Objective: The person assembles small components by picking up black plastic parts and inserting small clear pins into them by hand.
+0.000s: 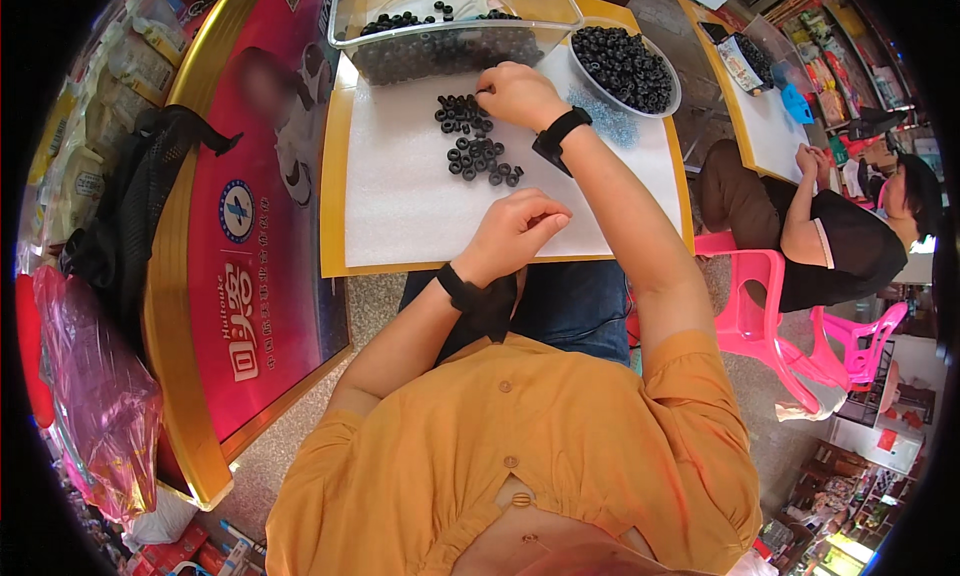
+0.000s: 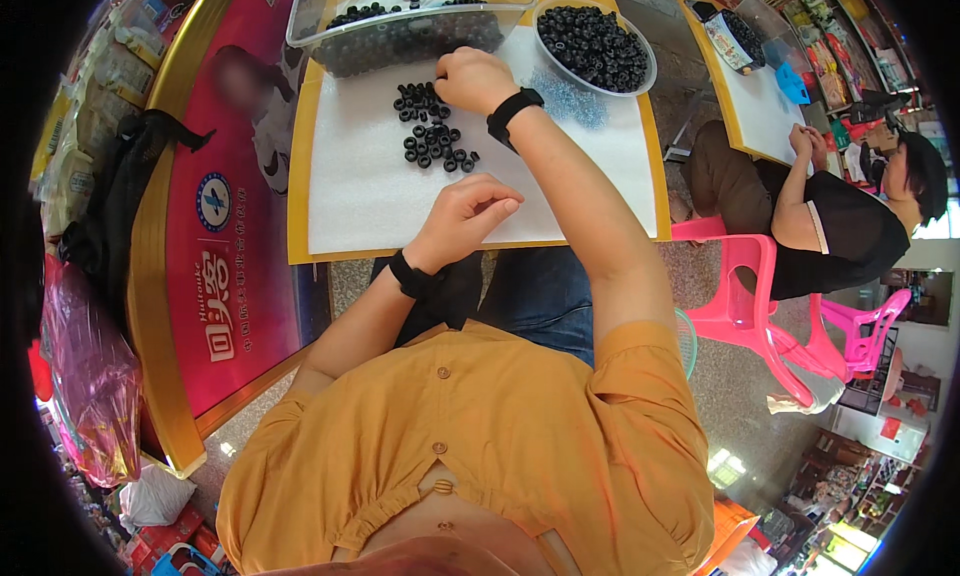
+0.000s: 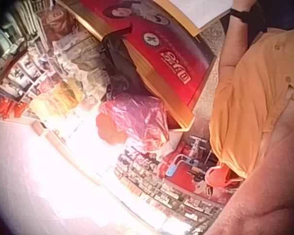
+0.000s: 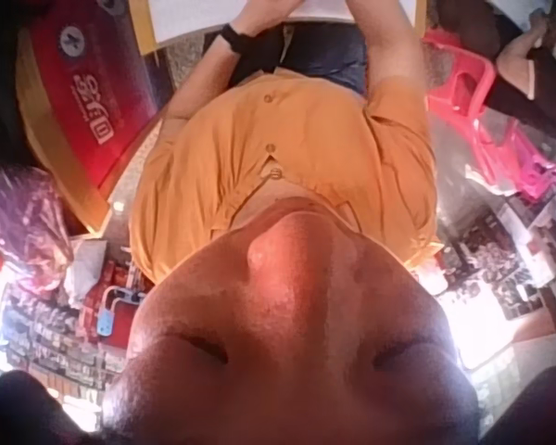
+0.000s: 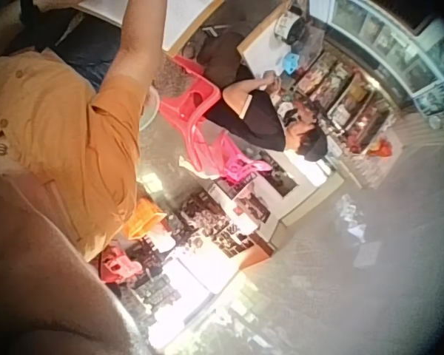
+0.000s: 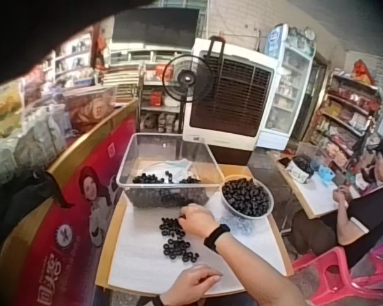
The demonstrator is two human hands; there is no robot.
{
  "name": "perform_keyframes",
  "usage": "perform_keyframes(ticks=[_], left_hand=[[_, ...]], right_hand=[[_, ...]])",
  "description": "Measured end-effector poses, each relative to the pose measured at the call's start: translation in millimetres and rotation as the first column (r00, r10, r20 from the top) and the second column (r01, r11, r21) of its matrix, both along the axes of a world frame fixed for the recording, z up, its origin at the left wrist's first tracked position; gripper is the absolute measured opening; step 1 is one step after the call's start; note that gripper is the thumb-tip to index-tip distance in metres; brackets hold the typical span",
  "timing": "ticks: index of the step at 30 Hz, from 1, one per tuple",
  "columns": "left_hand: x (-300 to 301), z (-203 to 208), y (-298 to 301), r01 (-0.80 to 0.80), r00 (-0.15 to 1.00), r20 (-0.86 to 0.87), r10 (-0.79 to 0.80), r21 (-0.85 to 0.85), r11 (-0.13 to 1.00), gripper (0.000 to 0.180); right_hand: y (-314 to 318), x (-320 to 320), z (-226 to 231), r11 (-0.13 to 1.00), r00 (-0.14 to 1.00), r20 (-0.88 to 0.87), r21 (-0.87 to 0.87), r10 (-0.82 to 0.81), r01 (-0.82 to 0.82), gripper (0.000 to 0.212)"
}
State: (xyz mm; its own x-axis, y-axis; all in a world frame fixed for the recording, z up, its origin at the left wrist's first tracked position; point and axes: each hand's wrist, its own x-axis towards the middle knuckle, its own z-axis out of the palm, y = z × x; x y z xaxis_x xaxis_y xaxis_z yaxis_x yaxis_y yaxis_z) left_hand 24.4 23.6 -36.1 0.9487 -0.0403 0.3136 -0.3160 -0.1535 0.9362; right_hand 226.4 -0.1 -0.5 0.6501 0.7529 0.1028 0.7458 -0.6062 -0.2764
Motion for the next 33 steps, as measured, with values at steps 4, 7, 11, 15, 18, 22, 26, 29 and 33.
perform_keyframes(ticks=[4,7,11,15,18,22,26,29,33], left_hand=[[0,-1,-1,-0.021,0.999,-0.025,0.020,-0.037,0.999,0.013],[2,-9,2,-0.091,0.992,0.074,0.099,-0.112,0.990,0.014],[0,-10,0,-0.263,0.963,-0.168,0.212,-0.403,0.876,0.020],[3,-9,-4,-0.266,0.963,-0.110,0.245,-0.528,0.806,0.027],[5,-19,-2,-0.231,0.958,0.090,0.271,-0.316,0.920,0.028],[2,-14,-3,-0.284,0.958,-0.051,0.281,-0.286,0.915,0.023],[3,-14,-4,-0.306,0.951,-0.020,0.308,-0.194,0.932,0.022],[1,-12,-4,-0.277,0.958,0.037,0.284,-0.126,0.952,0.024],[-3,-7,-4,-0.196,0.977,0.046,0.206,-0.169,0.966,0.031]], right_hand=[[-6,1,-7,0.998,1.000,0.017,0.067,-0.008,0.007,0.030],[-27,-17,10,0.930,0.868,-0.494,0.294,-0.050,0.221,0.032],[-83,-45,10,0.802,0.316,-0.913,0.386,0.259,0.456,0.029],[-120,-91,1,0.769,0.070,-0.933,0.331,0.352,0.547,0.029],[-132,-113,-4,0.749,0.007,-0.925,0.313,0.381,0.584,0.031],[-137,-124,-2,0.743,0.113,-0.944,0.313,0.309,0.592,0.033],[-141,-128,0,0.728,0.203,-0.932,0.361,0.300,0.583,0.032],[-146,-127,-4,0.716,0.125,-0.932,0.344,0.341,0.608,0.030],[-148,-129,-3,0.668,0.052,-0.909,0.342,0.414,0.660,0.030]])
